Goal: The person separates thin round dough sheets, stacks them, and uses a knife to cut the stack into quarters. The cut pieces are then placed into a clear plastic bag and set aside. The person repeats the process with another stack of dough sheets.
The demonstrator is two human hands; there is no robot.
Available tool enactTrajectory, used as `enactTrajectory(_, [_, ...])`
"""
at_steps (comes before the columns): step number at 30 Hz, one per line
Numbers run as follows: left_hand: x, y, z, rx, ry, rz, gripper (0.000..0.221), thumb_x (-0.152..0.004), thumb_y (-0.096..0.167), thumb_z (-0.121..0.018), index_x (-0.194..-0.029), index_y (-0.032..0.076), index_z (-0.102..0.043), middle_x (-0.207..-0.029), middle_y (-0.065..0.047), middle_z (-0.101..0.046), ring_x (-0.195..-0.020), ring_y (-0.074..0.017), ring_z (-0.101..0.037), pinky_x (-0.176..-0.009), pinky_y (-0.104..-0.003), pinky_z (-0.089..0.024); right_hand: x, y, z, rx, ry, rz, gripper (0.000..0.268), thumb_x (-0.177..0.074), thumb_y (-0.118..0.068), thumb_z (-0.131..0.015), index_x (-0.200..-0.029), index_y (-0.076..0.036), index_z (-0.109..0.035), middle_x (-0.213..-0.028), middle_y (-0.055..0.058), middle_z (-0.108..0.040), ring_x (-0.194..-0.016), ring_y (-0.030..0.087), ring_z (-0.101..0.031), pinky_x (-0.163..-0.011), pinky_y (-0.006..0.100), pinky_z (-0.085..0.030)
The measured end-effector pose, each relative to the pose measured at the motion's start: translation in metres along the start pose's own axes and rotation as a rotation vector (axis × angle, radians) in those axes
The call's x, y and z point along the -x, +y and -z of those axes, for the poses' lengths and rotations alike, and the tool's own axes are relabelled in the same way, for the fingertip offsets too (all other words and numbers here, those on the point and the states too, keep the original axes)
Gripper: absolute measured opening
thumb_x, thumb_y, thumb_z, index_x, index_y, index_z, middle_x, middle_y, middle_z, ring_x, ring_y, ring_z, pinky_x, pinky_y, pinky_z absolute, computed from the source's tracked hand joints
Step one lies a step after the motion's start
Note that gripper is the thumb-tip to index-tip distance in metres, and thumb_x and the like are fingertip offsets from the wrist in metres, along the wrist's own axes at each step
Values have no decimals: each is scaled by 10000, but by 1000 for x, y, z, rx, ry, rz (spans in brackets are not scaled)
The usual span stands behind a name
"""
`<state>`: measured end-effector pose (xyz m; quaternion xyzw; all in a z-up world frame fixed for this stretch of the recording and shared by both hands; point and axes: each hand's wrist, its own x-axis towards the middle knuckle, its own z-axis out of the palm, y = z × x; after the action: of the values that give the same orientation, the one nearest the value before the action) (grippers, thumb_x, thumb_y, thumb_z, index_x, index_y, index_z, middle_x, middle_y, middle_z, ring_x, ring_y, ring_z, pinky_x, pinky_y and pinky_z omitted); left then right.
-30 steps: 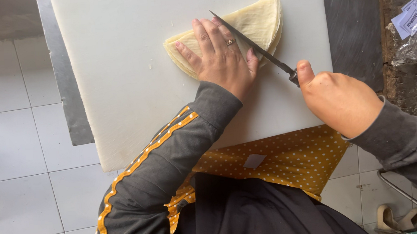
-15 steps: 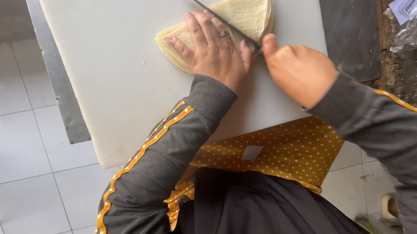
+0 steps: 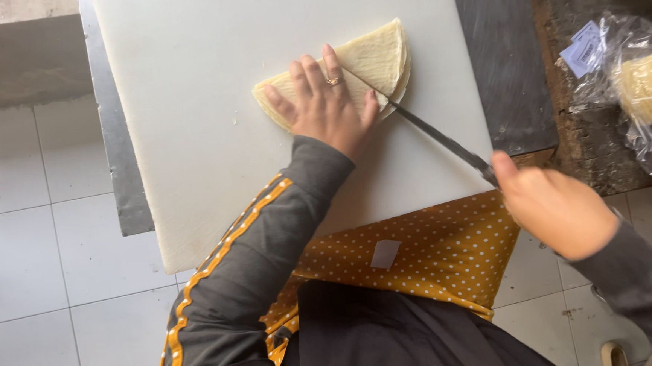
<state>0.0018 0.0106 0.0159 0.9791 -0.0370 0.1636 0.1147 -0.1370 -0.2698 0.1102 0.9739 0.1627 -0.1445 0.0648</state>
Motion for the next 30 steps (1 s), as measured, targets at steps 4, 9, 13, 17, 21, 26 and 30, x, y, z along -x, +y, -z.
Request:
enactTrajectory(4, [-16, -31, 25, 177, -201, -49, 778, -962, 656, -452, -1456, 55, -481, -1385, -225, -492, -1315, -378, -454, -1037, -792, -204, 54, 33, -5, -76, -192, -162, 632, -827, -160, -665, -1394, -6, -431, -608, 163, -632, -597, 337, -680, -557, 459, -540])
enactTrajectory(9, [-21, -119, 64, 368, -209, -257, 753, -1035, 549, -568, -1556, 33, -396, -1449, -232, -498, -1317, -369, -516, -1161, -585, -331, 58, 7, -27, -1352, 189, -75, 271, -912, -57, -581, -1158, -71, -466, -552, 58, -528, -377, 199, -541, -369, 357, -506])
enactTrajectory(13, [1, -161, 60, 349, -15, -357, 906, -965, 475, -703, -1616, 9, -278, -1530, -277, -431, -1449, -437, -415, -1219, -608, -240, -3, -67, -69, -2065, 477, 144, 291, -1005, -49, -519, -1271, -111, -417, -637, 42, -487, -433, 121, -476, -392, 317, -474])
enactTrajectory(17, [19, -160, 47, 351, 79, -408, 1019, -868, 507, -756, -1612, 50, -232, -1569, -245, -395, -1545, -415, -332, -1267, -666, -140, -55, -84, -83, -1931, 724, 117, 280, -1019, -89, -511, -1276, -129, -408, -671, 35, -498, -465, 135, -493, -435, 340, -499])
enactTrajectory(21, [39, -131, 40, 457, 115, -519, 1053, -796, 562, -761, -1580, 73, -258, -1569, -244, -381, -1555, -451, -250, -1252, -691, -62, -80, -46, -86, -1705, 856, 176, 257, -1013, -162, -564, -1235, -118, -442, -644, 29, -498, -442, 140, -491, -399, 348, -496])
enactTrajectory(26, [72, -63, 38, 525, 33, -780, 928, -828, 622, -738, -1526, 99, -421, -1562, -213, -430, -1538, -442, -261, -1224, -701, -12, -116, 24, -64, -1753, 683, 154, 307, -1028, -233, -570, -1260, -68, -456, -653, 26, -498, -467, 129, -506, -430, 320, -481])
enactTrajectory(30, [80, 4, 28, 587, 30, -843, 827, -863, 578, -721, -1492, 104, -469, -1555, -179, -451, -1544, -409, -284, -1210, -719, -8, -140, 43, -21, -1410, 626, 50, 301, -1083, -206, -521, -1300, -9, -451, -717, 50, -554, -534, 146, -551, -521, 318, -490])
